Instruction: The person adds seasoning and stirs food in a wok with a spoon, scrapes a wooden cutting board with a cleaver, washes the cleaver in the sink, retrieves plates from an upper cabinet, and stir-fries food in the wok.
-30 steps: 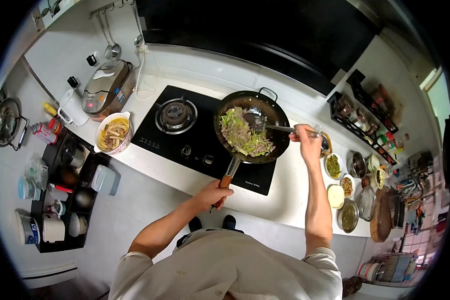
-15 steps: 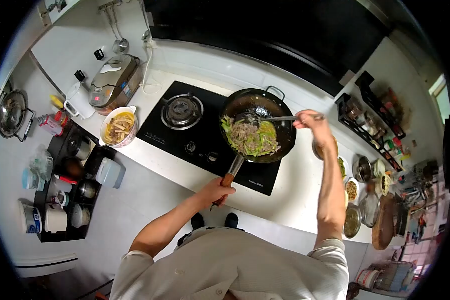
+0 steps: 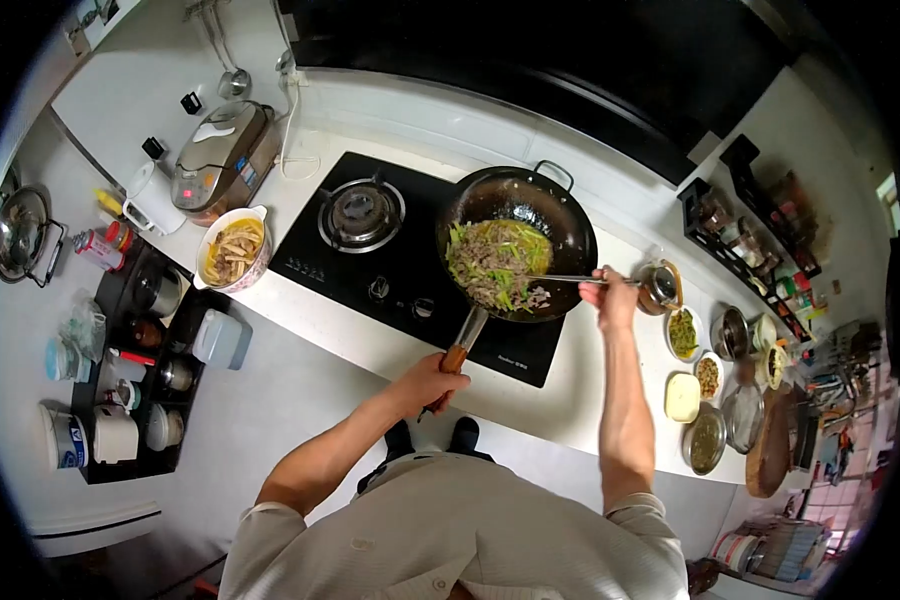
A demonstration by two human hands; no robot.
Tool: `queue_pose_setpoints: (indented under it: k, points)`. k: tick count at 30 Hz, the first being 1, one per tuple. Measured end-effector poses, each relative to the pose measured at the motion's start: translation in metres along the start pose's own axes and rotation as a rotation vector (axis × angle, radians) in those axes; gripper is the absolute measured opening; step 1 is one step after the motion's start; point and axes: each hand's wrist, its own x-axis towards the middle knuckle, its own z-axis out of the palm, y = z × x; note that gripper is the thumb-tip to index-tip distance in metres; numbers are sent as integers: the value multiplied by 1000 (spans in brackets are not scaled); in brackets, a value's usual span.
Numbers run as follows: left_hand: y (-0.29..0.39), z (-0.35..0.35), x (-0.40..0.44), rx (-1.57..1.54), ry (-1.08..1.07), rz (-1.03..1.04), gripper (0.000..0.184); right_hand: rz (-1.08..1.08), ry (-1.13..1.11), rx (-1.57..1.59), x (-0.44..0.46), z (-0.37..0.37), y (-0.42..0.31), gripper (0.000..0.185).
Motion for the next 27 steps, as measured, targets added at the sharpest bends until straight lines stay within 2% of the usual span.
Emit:
queue_pose_setpoints:
  k: [2,5,8,10,12,14,16,18,24,27]
  points:
    - [2,2,-1,11,10,-12,23,3,48,147,0,10,23,21]
    - [5,3,-2,5,47,-29,23,-57,65,218,0,30,20,21]
    - [2,2,1,15,37,-41,24,-187,20,179,-3,43,0,23]
    - [1,2,0,-15,14,-14,24,-346,-90,-1,-17,53,-18,28]
    - [1,2,-1,-25,0,-8,24,-358,-155,-105,-26,54,-22,26]
    - [-2,0,0,-33,-18,-4,23,-768,-364,-587,-55,61,-34,21]
    - [-8,-5,5,-32,-103,41,23,-1094,-526,-787,-88,67,-47,17]
    - [-6,-5,3,-30,-93,40,22,-1174,-683,-862,-114,67,-55,16]
    - [-6,-6,5,-78,-110,33,22,-1238,-742,-1085,-186,60,-105,15]
    - [-7,-6,7,-125,-116,19,22,-1197,-780,-1138,-198,71,-91,11]
